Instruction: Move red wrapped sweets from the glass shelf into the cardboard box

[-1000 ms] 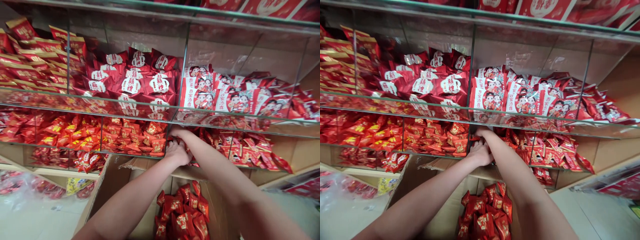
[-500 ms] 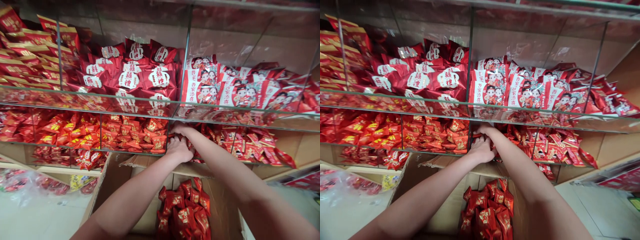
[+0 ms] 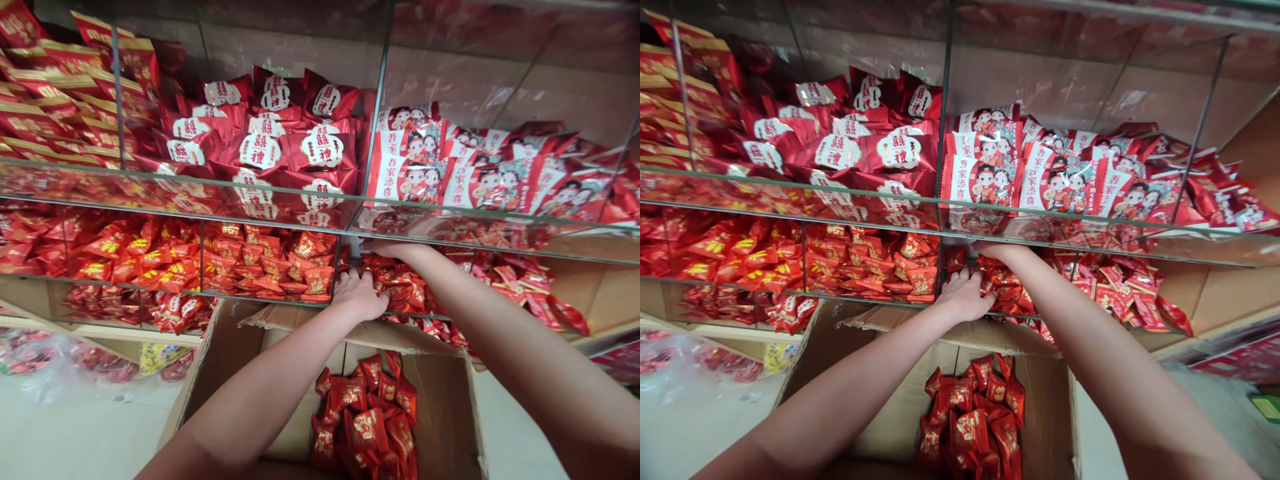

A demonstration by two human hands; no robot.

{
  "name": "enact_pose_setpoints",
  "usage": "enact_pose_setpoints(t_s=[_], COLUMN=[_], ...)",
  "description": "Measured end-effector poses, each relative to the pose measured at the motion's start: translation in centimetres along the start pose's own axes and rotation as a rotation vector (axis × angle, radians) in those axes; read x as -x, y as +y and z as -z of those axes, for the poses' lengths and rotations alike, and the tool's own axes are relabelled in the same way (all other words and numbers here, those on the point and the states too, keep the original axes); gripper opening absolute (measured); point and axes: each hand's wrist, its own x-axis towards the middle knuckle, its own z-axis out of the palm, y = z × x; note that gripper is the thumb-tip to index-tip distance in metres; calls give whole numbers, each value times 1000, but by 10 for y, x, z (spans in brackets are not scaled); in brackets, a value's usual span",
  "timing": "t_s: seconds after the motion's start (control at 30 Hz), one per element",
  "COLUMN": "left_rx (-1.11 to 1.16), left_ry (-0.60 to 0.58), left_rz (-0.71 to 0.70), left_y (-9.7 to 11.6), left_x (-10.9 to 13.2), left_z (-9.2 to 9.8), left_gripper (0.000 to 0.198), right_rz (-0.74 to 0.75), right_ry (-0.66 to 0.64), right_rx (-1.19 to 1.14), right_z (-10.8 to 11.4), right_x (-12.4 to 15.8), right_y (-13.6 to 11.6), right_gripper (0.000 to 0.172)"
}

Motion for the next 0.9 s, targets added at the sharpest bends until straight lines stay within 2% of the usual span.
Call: enact_pose_setpoints(t_s=[0.07, 0.23, 0.37, 0.53, 0.63, 0.73, 0.9], left_rx=[-1, -12, -19, -4, 26, 60, -12], left_ry=[0, 8, 9, 22, 24, 4, -63], left_rz=[8, -6, -7, -11, -5, 2, -35], left_y=[0, 0, 0, 1, 0, -4, -6], left_x=[0, -1, -1, 0, -1, -3, -6], left_z=[0, -1, 0, 3, 4, 5, 8], left_gripper=[65, 65, 67, 67, 72, 79, 75], right_rz=[-9, 62, 127, 107, 91, 46, -35], right_ry=[-23, -212, -174, -145, -132, -177, -396], right_rx=[32, 245, 258, 232, 232, 202, 159], right_z=[2, -7, -16, -21, -13, 4, 17], right_x=[11, 33, 30, 18, 20, 36, 78], right_y=[9, 13, 12, 18, 20, 19, 22], right_gripper=[29, 35, 40, 52, 51, 49, 88])
